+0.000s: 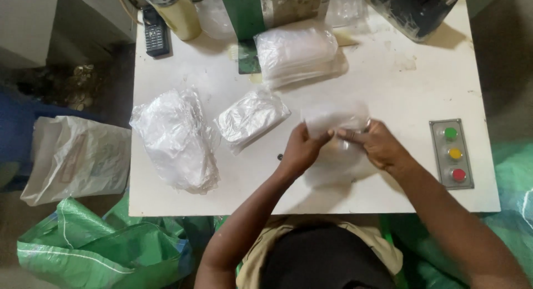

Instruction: Manually folding and stacking plastic bags on a factory workbench

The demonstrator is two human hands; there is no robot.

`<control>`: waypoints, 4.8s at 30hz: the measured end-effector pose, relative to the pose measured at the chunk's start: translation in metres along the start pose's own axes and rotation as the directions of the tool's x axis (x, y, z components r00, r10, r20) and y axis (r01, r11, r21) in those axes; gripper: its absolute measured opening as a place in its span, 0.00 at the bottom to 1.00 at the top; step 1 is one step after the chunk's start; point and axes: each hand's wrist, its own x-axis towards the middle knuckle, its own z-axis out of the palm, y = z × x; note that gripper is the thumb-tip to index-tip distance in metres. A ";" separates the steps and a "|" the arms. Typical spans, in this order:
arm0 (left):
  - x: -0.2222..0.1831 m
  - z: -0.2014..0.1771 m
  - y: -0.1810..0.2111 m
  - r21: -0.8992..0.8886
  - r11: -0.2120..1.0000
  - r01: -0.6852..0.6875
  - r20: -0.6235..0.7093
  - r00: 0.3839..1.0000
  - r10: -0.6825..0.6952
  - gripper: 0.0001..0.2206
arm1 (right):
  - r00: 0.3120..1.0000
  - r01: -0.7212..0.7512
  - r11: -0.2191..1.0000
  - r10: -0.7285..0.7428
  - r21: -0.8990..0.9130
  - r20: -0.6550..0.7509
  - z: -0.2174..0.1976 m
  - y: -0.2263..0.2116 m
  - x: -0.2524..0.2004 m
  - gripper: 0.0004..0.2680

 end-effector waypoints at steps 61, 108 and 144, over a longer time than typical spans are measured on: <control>-0.087 -0.265 -0.072 0.235 0.938 0.254 -0.871 0.484 0.087 0.07 | 0.908 0.334 0.889 -0.393 -0.312 -0.148 0.012 0.048 -0.084 0.13; -0.016 0.011 -0.085 -0.245 0.969 0.044 -0.221 0.970 -0.100 0.06 | 0.984 0.104 0.978 -0.075 0.179 -0.164 0.017 -0.007 -0.097 0.13; -0.027 0.035 -0.054 0.666 0.324 -0.672 0.062 0.482 0.874 0.03 | 0.700 0.523 0.515 -0.715 -0.679 -0.003 -0.017 0.049 -0.036 0.03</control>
